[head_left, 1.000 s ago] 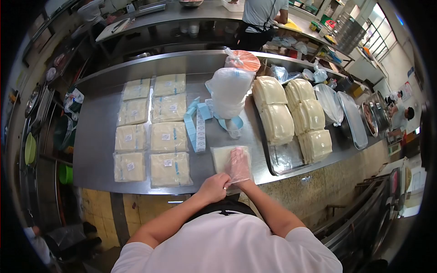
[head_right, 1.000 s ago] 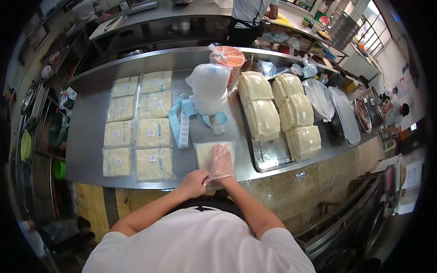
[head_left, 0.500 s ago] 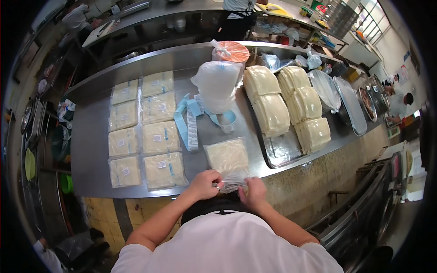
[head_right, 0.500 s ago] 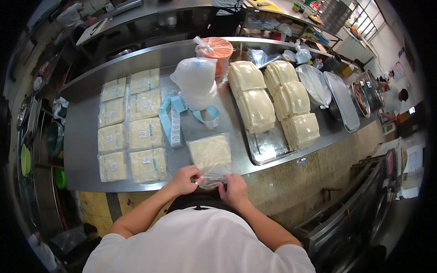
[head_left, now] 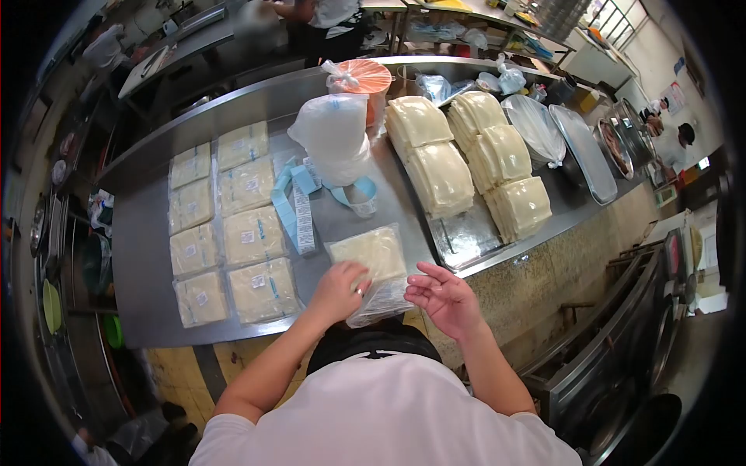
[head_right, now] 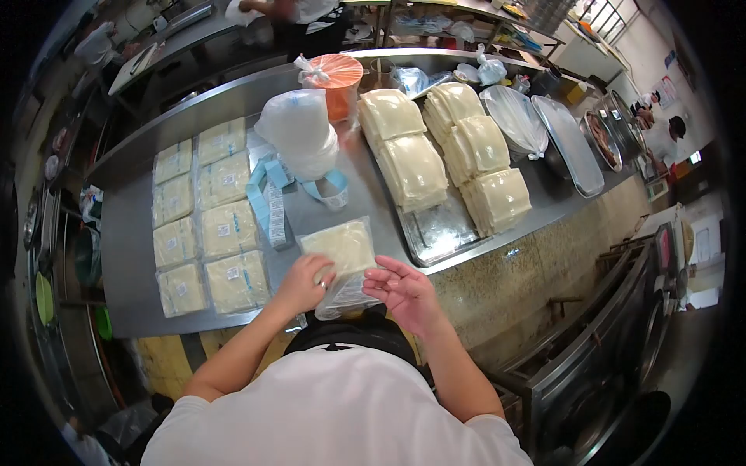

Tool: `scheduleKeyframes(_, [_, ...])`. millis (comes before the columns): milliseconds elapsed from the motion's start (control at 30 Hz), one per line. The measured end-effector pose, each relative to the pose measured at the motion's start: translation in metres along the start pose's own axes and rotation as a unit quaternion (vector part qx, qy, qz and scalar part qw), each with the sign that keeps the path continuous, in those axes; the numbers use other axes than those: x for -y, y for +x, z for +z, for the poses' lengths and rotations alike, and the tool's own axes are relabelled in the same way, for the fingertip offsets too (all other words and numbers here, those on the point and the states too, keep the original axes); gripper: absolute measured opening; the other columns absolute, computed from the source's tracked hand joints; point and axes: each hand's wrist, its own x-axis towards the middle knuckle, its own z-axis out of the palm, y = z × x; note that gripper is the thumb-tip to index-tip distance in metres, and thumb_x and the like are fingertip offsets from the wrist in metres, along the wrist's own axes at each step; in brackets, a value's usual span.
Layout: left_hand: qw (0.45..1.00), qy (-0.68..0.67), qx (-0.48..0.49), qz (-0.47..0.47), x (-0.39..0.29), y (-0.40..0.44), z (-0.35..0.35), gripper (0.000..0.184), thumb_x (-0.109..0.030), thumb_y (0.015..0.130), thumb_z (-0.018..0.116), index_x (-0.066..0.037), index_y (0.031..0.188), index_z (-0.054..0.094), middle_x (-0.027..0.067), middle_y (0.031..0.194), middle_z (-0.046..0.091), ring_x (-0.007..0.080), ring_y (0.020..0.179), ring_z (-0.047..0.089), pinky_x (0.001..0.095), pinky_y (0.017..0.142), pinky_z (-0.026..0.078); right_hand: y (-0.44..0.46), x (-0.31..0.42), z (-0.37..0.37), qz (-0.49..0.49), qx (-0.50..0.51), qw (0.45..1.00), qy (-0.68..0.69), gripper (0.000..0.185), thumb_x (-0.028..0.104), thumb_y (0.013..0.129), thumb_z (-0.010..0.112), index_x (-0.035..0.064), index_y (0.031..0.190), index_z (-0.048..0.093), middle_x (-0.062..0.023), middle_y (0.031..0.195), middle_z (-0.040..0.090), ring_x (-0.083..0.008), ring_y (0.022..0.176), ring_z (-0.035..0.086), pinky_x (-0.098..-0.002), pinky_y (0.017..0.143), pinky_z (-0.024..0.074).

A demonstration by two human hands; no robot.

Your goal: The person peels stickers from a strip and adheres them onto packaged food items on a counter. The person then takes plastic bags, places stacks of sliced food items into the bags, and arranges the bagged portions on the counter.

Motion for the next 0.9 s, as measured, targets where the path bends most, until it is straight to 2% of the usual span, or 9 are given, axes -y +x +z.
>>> scheduleKeyframes(33, [0.998,0.011,-0.053,0.021,-0.001,0.007,0.007,0.04,-0.029,0.094,0.068,-0.001,0.122,0.067,0.0196,0.126,0.066,0.0388,0.121,0.06,0.0479,0.105,0.045,0.0,0.003,0.008,-0.002,0.02,1.0,0.024,0.053,0.002,0.088,0.057,-0.0034,0.141,0.055,-0.0235,0.128,0.067,-0.0351,0.116,0.065,-0.0499,0.109,0.048])
scheduleKeyframes(133, [0.97,0.232,-0.063,0.039,0.016,0.017,0.039,0.055,-0.038,0.1,0.06,0.004,0.135,0.055,0.0219,0.14,0.058,0.0394,0.136,0.05,0.0564,0.118,0.031,-0.001,0.007,0.02,0.0,0.062,0.997,0.056,0.052,0.003,0.09,0.057,-0.0034,0.141,0.054,-0.0239,0.129,0.066,-0.0355,0.117,0.065,-0.0503,0.109,0.0482])
scheduleKeyframes(233, [0.965,0.256,0.015,0.062,0.02,0.006,0.053,0.063,-0.044,0.101,0.055,0.005,0.14,0.05,0.0218,0.146,0.055,0.0378,0.142,0.045,0.0623,0.121,0.022,-0.003,0.011,0.025,0.004,0.065,0.996,0.056,0.051,0.001,0.091,0.059,-0.0029,0.141,0.055,-0.0232,0.128,0.067,-0.0346,0.116,0.066,-0.0496,0.108,0.0496])
scheduleKeyframes(333, [0.984,0.159,0.077,0.023,0.0,0.008,0.039,0.051,-0.037,0.1,0.06,0.003,0.133,0.058,0.0215,0.134,0.063,0.0382,0.133,0.053,0.0557,0.116,0.034,-0.002,0.008,0.025,-0.015,0.027,0.999,0.015,0.048,-0.003,0.091,0.062,-0.0039,0.139,0.056,-0.0224,0.123,0.07,-0.0326,0.109,0.069,-0.047,0.104,0.0527])
scheduleKeyframes(433, [0.997,-0.064,0.007,-0.032,-0.037,0.017,0.016,0.032,-0.022,0.096,0.068,0.0,0.12,0.068,0.0218,0.117,0.07,0.0374,0.116,0.063,0.0477,0.102,0.047,-0.002,0.005,0.022,-0.035,-0.027,0.999,-0.029,0.044,-0.007,0.09,0.066,-0.0053,0.133,0.058,-0.0208,0.114,0.072,-0.0294,0.101,0.072,-0.0435,0.097,0.0563])
scheduleKeyframes(533, [0.986,-0.137,-0.094,-0.019,-0.066,0.023,0.006,0.017,-0.012,0.093,0.07,-0.002,0.106,0.074,0.0194,0.101,0.073,0.0352,0.096,0.069,0.0412,0.084,0.053,-0.002,0.005,0.024,-0.059,-0.073,0.993,-0.066,0.038,-0.009,0.09,0.067,-0.0031,0.127,0.061,-0.0186,0.106,0.074,-0.0271,0.094,0.073,-0.0428,0.091,0.0587])
scheduleKeyframes(633, [0.98,-0.162,-0.117,-0.006,-0.076,0.024,0.0,0.013,-0.009,0.093,0.069,-0.002,0.103,0.074,0.0188,0.097,0.073,0.0332,0.087,0.07,0.0387,0.079,0.054,0.001,0.006,0.028,-0.081,-0.097,0.988,-0.088,0.034,-0.01,0.089,0.068,-0.0023,0.122,0.063,-0.0174,0.101,0.075,-0.026,0.089,0.074,-0.0419,0.086,0.0603])
scheduleKeyframes(767, [0.983,-0.154,-0.102,-0.005,-0.078,0.02,-0.006,0.012,-0.007,0.093,0.068,-0.001,0.102,0.074,0.0176,0.097,0.074,0.0301,0.089,0.071,0.0369,0.079,0.054,0.001,0.009,0.032,-0.096,-0.114,0.984,-0.099,0.032,-0.008,0.088,0.072,-0.0033,0.119,0.064,-0.0165,0.098,0.075,-0.0248,0.084,0.074,-0.0399,0.082,0.0623])
scheduleKeyframes(900, [0.983,-0.152,-0.104,-0.007,-0.078,0.015,-0.005,0.012,-0.007,0.093,0.068,-0.001,0.101,0.074,0.0166,0.098,0.075,0.029,0.09,0.072,0.0363,0.08,0.055,0.001,0.009,0.03,-0.102,-0.109,0.984,-0.097,0.032,-0.007,0.088,0.074,-0.0036,0.118,0.064,-0.0172,0.099,0.075,-0.0238,0.085,0.074,-0.0412,0.084,0.0636])
